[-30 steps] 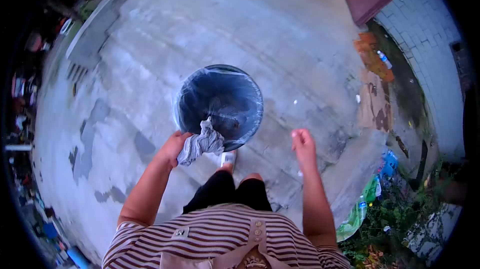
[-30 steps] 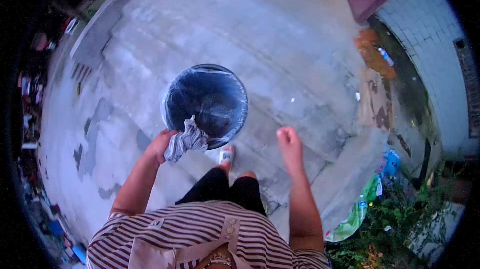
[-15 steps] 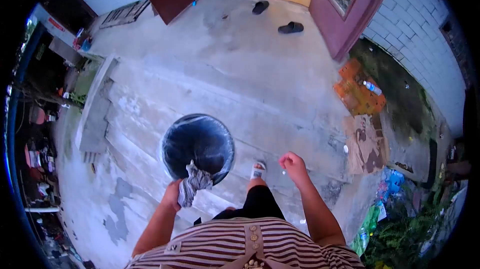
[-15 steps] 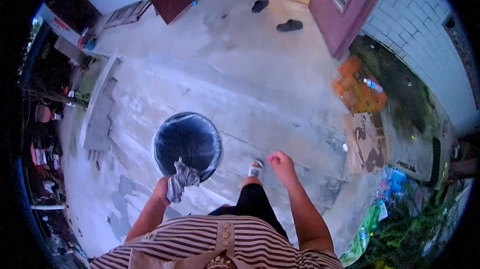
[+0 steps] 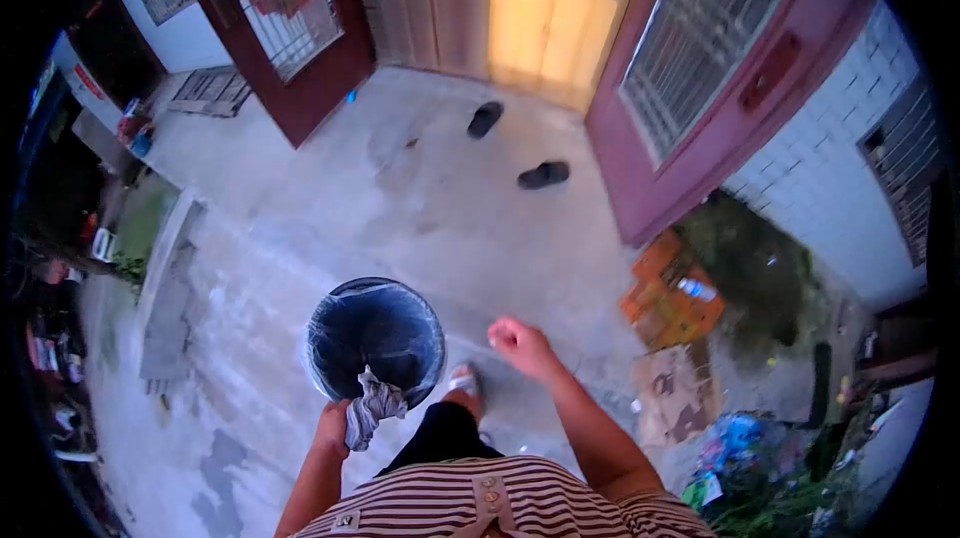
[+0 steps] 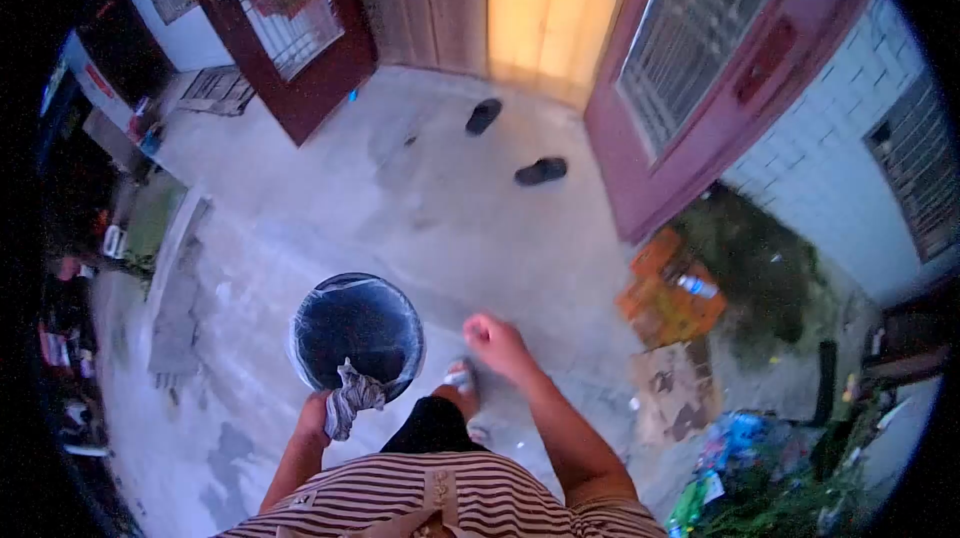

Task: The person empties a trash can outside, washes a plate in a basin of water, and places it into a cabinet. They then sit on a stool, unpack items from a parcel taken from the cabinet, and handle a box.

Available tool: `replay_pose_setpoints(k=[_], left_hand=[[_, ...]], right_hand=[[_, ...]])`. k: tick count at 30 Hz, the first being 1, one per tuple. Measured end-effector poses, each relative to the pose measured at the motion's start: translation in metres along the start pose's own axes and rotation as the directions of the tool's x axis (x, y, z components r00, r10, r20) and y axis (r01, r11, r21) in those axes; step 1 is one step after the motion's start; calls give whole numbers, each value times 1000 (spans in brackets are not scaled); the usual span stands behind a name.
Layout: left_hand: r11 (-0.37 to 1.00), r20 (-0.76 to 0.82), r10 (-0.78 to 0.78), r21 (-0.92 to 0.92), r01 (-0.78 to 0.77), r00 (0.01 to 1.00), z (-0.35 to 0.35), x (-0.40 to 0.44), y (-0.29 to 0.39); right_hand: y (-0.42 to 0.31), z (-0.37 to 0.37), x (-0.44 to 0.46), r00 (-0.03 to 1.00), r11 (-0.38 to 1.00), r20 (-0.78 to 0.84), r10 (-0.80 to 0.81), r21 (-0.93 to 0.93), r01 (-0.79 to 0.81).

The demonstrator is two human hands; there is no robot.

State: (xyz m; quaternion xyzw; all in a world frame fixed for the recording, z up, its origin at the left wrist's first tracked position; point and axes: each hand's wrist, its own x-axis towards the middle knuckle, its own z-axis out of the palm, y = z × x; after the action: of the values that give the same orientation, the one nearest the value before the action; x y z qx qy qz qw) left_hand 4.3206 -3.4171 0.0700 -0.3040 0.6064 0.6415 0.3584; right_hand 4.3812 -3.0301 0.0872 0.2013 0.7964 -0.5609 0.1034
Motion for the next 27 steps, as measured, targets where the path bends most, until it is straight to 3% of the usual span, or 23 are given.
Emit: replay_pose_setpoints(k=[1, 3, 5, 6, 8, 10, 13, 15, 17, 18, 20, 24, 26, 27], left_hand=[[997, 22, 39, 60, -40, 999, 18, 9, 5], [994, 95, 98, -47, -94, 991, 36, 9, 9], [998, 292, 35, 44, -50, 956, 68, 32, 66], [1000, 294, -18, 1, 18, 956, 93, 68, 92], [1000, 310, 0, 17, -5, 951, 138, 86, 152], [999, 324, -6, 34, -5, 946, 170, 108, 176], [993, 325, 71, 65, -98, 943, 292, 198, 276], [965, 393, 36, 226, -134, 919, 332, 225, 318], [981, 262, 17, 181, -67, 965, 377, 234, 346], [984, 286, 20, 167, -70, 958, 404, 231, 385], [966, 262, 42, 234, -106, 964, 462, 217, 444], [955, 322, 99, 236, -181, 941, 572, 210, 593], [955, 346, 108, 225, -194, 932, 600, 232, 621], [956, 349, 106, 221, -191, 931, 610, 238, 632]], right_hand=[[14, -7, -24, 999, 995, -9, 45, -94, -45], [40, -4, -68, 985, 974, -116, -131, -200, 105], [27, -45, -51, 986, 967, -121, -113, -241, 81], [25, -68, -41, 981, 987, -188, -55, -160, 24], [26, -105, -27, 967, 997, -254, 7, -71, -25], [31, -131, -15, 904, 965, -358, 232, 198, -169], [30, -242, 104, 868, 956, -412, 279, 203, -211], [40, -285, 168, 878, 974, -428, 215, 165, -157], [-2, -330, 228, 897, 980, -395, 197, 57, -191], [-29, -362, 270, 903, 982, -386, 189, 71, -175], [-84, -422, 345, 931, 993, -363, -43, -118, 1], [-228, -544, 487, 902, 972, -364, -234, -72, 224], [-288, -575, 546, 834, 919, -386, -393, -148, 365], [-298, -584, 566, 835, 909, -366, -411, -93, 406]])
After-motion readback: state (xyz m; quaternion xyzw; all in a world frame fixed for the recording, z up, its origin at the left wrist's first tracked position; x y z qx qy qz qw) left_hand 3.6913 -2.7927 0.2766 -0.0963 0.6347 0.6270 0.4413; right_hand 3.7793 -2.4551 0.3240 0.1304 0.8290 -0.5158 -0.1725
